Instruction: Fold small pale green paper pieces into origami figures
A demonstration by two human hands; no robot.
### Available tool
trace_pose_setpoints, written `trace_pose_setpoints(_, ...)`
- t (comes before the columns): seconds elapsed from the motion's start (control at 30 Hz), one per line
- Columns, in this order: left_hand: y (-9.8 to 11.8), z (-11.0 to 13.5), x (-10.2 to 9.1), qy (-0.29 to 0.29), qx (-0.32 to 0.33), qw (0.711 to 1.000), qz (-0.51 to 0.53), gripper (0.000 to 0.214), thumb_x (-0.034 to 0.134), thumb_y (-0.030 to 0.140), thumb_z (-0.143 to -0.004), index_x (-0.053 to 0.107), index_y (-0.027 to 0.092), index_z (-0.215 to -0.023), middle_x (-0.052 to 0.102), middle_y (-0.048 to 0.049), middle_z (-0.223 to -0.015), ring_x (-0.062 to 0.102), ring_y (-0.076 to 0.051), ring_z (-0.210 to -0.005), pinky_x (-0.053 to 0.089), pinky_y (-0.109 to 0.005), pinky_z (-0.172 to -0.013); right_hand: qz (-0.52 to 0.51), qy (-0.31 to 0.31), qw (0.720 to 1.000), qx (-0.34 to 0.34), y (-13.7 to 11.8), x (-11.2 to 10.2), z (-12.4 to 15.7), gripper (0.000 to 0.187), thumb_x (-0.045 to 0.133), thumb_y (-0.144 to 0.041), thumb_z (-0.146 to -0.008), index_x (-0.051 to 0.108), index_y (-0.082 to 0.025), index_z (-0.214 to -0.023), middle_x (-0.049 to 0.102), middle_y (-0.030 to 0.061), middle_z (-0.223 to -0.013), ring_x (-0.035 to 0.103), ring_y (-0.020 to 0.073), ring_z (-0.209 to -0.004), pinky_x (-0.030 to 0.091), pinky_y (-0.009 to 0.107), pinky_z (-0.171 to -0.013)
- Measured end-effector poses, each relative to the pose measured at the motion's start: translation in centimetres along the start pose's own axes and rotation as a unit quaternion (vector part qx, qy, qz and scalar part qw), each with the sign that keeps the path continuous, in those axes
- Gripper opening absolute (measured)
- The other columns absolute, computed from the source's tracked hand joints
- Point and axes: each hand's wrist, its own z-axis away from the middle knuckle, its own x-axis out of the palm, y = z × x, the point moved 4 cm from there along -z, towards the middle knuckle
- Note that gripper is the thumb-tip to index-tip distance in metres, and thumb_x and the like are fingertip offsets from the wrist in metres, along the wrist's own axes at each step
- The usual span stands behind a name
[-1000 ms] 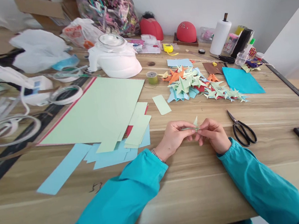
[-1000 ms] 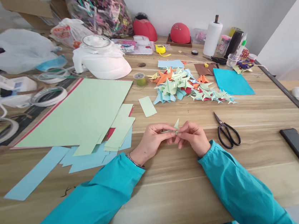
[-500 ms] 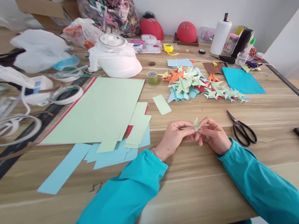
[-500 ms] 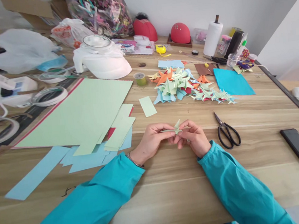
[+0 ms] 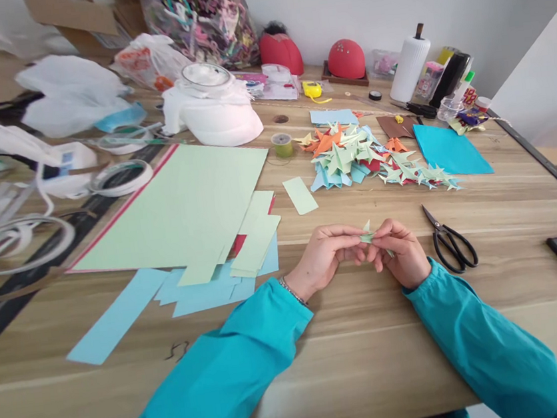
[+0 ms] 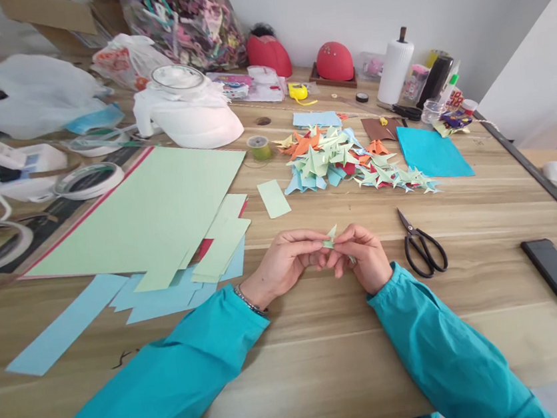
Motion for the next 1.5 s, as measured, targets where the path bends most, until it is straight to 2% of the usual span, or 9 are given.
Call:
trace_pose_setpoints(0.4, 0.19, 0.37, 0.29, 0.017, 0.042, 0.998, -0.051, 0.025, 0.073, 0.019, -0.063, 0.069, 0.011, -0.087, 0.068, -0.0044, -0.064, 0.060, -0.013, -0.053, 0.049, -0.027, -0.056, 0.010, 0.035, 0.999, -0.004, -0.08, -0.64, -0.11, 0.011, 0.065, -0.020, -0.068, 0.054, -0.019, -0.067, 0.068, -0.0001, -0.053, 0.054, 0.0110, -0.037, 0.041, 0.019, -0.034)
trace_pose_setpoints(0.57, 0.41, 0.32, 0.37, 0.028, 0.058, 0.997, -0.050, 0.019, 0.074, 0.020, -0.062, 0.071, 0.011, -0.078, 0.067, -0.0041, -0.060, 0.059, -0.013, -0.053, 0.048, -0.027, -0.055, 0.017, 0.035, 0.999, -0.013, -0.23, -0.54, -0.08, 0.014, 0.065, -0.020, -0.068, 0.052, -0.020, -0.066, 0.068, -0.0011, -0.054, 0.056, 0.0118, -0.040, 0.042, 0.021, -0.036)
trace_pose_setpoints(0.93, 0.13, 0.18, 0.03, 0.046, 0.050, 0.998, -0.016, 0.014, 0.072, 0.017, -0.060, 0.072, 0.011, -0.072, 0.068, -0.0057, -0.061, 0.060, -0.015, -0.052, 0.049, -0.029, -0.053, 0.012, 0.028, 0.999, -0.010, -0.13, -0.37, -0.01, 0.013, 0.066, -0.020, -0.068, 0.053, -0.020, -0.067, 0.068, -0.0005, -0.055, 0.056, 0.0122, -0.040, 0.042, 0.021, -0.036)
trace_pose_setpoints(1.5, 0.25, 0.34, -0.09, 0.045, 0.049, 0.997, -0.025, 0.020, 0.069, 0.019, -0.065, 0.072, 0.010, -0.083, 0.070, -0.0064, -0.065, 0.060, -0.013, -0.050, 0.048, -0.027, -0.052, 0.011, 0.039, 0.999, -0.008, -0.37, -0.84, -0.15, 0.013, 0.065, -0.018, -0.067, 0.052, -0.020, -0.065, 0.068, -0.0007, -0.053, 0.054, 0.0108, -0.036, 0.041, 0.020, -0.036)
